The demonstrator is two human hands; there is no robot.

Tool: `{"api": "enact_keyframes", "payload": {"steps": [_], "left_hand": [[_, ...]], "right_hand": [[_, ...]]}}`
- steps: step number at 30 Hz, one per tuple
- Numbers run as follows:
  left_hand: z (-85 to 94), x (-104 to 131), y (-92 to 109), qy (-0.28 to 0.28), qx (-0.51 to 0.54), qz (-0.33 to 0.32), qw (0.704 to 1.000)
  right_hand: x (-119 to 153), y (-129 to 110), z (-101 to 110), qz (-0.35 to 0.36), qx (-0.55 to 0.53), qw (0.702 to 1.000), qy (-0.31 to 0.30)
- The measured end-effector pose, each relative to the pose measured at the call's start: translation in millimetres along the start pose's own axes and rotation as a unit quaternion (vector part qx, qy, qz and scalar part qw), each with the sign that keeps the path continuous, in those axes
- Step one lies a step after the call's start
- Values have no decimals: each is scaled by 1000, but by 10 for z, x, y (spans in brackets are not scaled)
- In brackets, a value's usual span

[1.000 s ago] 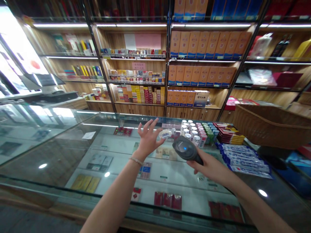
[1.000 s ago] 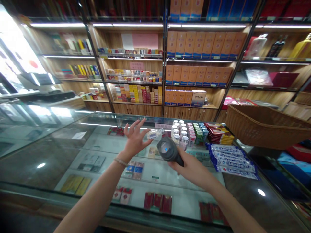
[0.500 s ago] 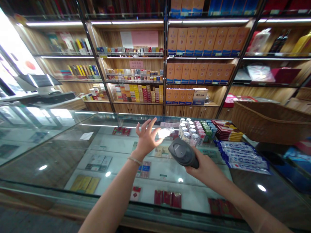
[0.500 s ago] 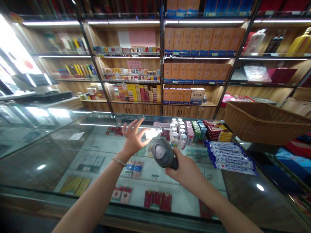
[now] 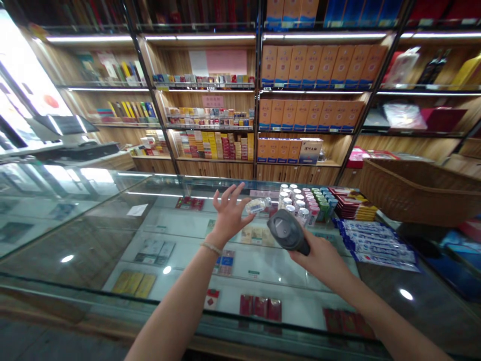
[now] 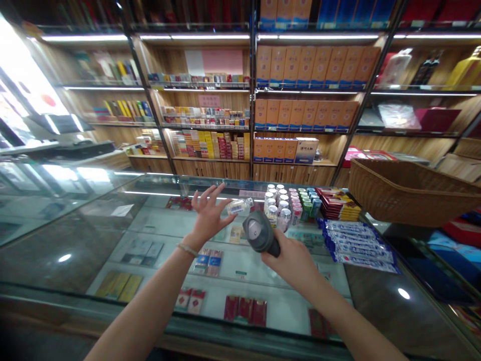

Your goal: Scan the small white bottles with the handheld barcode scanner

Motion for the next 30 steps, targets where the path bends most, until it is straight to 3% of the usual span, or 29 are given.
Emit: {"api": "enact_keyframes", "payload": {"steps": [4, 9, 12, 17, 24, 28, 30], "left_hand": [[0, -6, -6, 4, 3, 5, 1000], [2, -15, -2, 12, 0, -1, 1000], [-5, -17, 7, 10, 5, 1, 1000], [-23, -15, 14, 17, 9, -1, 1000], [-20, -16, 20, 29, 12, -7, 999], [-13, -21, 30, 34, 17, -6, 999], [-2, -26, 43, 36, 16, -7, 999]], "right_hand": [[-34, 41, -27, 21, 54, 998, -18], [34, 102, -243, 163, 127, 978, 17], [97, 127, -392, 178, 168, 969, 15], [150, 122, -505, 170, 180, 968, -39], [199, 92, -439, 140, 153, 971, -121], [181, 11, -277, 135, 140, 965, -177], [76, -28, -168, 132, 137, 968, -167]]}}
Point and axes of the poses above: each hand's wrist, its own x-axis away from the middle knuckle, its own z-axis out of the back of the hand, y = z × x, the point moved 1 cm from there along -x, towards the middle knuckle, and after that the axes turned 10 degrees about -x, right-handed, at the moved point
